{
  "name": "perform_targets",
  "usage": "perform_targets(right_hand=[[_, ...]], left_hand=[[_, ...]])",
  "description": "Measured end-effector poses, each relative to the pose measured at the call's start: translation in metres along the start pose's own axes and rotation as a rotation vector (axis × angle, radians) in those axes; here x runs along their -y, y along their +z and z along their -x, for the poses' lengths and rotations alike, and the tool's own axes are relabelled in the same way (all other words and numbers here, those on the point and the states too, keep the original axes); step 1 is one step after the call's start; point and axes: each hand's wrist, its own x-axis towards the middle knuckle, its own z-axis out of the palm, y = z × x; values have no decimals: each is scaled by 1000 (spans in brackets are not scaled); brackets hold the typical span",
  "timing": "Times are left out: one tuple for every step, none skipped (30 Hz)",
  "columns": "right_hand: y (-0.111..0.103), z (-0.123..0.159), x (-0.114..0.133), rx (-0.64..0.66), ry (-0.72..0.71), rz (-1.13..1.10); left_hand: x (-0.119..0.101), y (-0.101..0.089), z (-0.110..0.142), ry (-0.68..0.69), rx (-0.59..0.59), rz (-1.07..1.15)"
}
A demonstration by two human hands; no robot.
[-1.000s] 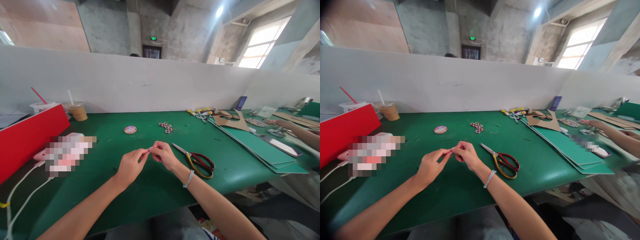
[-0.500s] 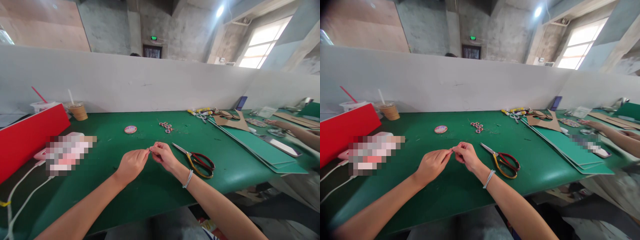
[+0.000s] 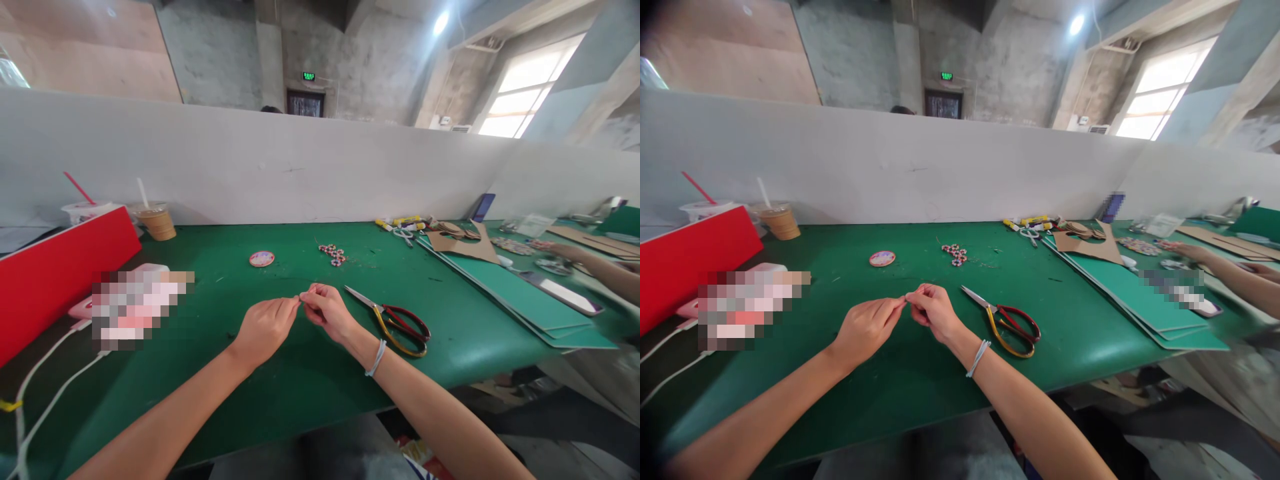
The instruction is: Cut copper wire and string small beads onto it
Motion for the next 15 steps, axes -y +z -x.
perform_targets(right_hand=[[0,0,0,-5,-2,-3],[0,0,0,-8,-3,-8],[0,-1,0,-8,-4,-12],[-1,-1,0,-4,-4,-15],[-1,-1,0,2,-6,-15],[-1,-1,0,6,-7,-13],[-1,-1,-1,7,-11,-9],[-1,-1,-1,7,-14,-3],[-1,-1,-1,5,-15,4],[-1,-1,-1,3,-14,9],[-1,-1,-1,2,-13,12],[-1,0,-1,3,-11,13],[0,0,-1,4,-9,11],[0,0,-1,6,-6,8],[0,0,-1,6,-5,1]], left_hand=[[0,0,0,-2,-14,0],[-1,-1,0,-3,-28,-5],[-1,-2,0,-5,-41,-17],[-1,-2,-1,-6,-56,-34],[-1,-3,-1,-3,-71,-51],[-1,-3,-1,3,-86,-67],[0,-3,-2,9,-106,-79],[0,-3,-2,21,-127,-87],[0,-3,-2,36,-148,-91],[0,-3,-2,52,-165,-92],[0,-3,-2,67,-180,-93],[0,-3,-2,80,-189,-94],[0,-2,-2,92,-192,-94],[0,-2,-2,101,-191,-95],[0,-2,-2,105,-189,-95]])
